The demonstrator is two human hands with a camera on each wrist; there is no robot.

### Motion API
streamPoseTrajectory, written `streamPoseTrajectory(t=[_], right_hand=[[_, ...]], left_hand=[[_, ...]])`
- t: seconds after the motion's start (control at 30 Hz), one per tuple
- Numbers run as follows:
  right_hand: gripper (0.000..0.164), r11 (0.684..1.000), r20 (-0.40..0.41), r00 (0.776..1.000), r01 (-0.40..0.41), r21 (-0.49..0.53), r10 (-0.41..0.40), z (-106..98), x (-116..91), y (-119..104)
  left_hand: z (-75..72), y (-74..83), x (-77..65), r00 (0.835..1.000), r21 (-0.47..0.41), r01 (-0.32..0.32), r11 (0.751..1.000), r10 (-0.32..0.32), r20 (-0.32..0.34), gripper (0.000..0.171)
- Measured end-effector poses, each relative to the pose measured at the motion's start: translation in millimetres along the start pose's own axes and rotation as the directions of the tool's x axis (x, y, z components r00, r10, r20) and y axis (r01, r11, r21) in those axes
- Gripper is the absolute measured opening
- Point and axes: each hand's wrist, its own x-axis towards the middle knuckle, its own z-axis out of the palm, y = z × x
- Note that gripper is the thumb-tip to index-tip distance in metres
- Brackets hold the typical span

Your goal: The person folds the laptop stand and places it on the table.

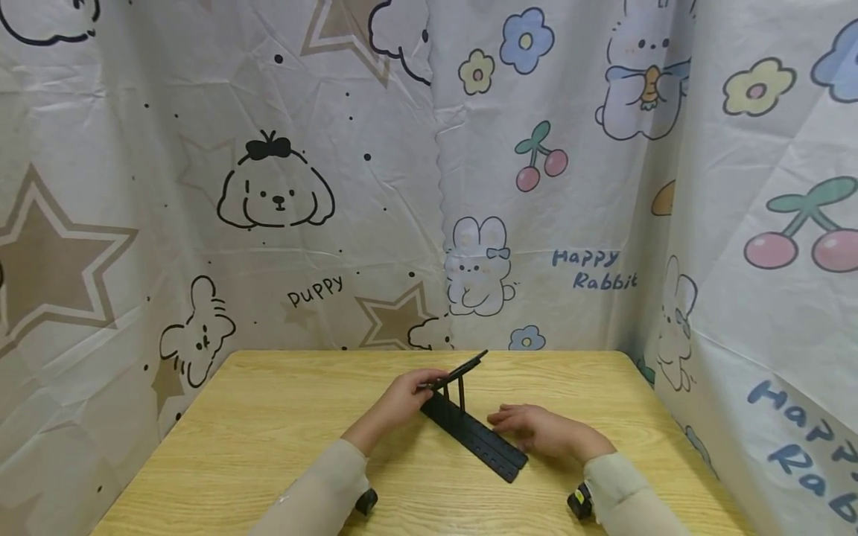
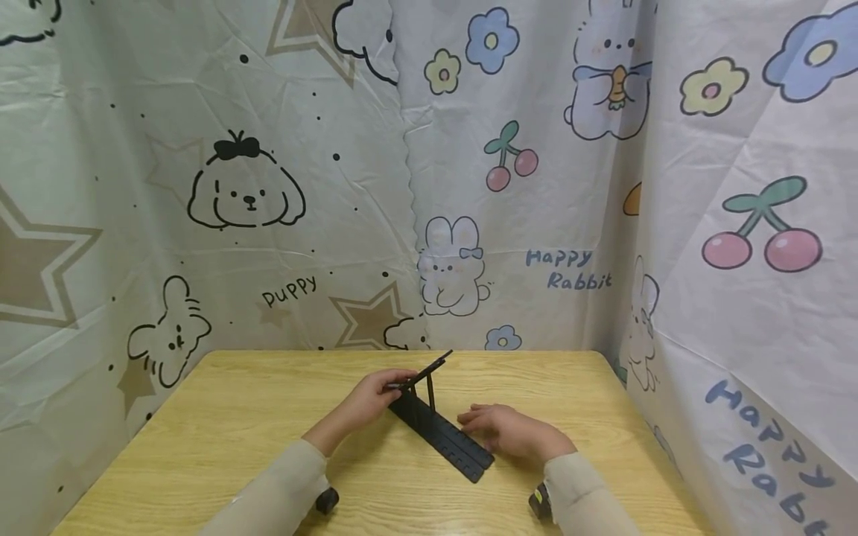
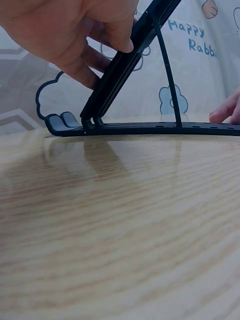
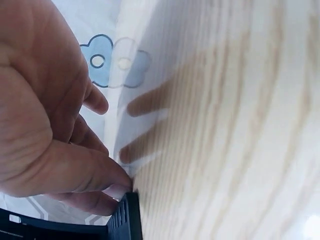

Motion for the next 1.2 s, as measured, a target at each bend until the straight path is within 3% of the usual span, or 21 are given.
streamPoseTrajectory(t=[0.33,0.63,1.2], right_hand=[[0.056,1.000,0.018,1.000,-0.005,-0.027,0.006,7.1,-0.9,-4.7],[0.054,0.998,-0.009,0.999,0.047,-0.034,-0.047,14.8,-2.4,-13.1],[0.051,1.000,-0.050,0.999,-0.001,-0.019,0.001,23.9,3.5,-22.0]], left_hand=[[-2.8,-6.8,6.5,0.998,0.000,-0.048,0.999,0.048,0.029,0.044],[-1.9,-10.7,9.0,1.000,-0.003,-0.022,1.000,0.022,0.019,0.043],[-3.6,-10.8,12.7,1.000,-0.058,0.019,0.998,-0.018,0.021,0.039]])
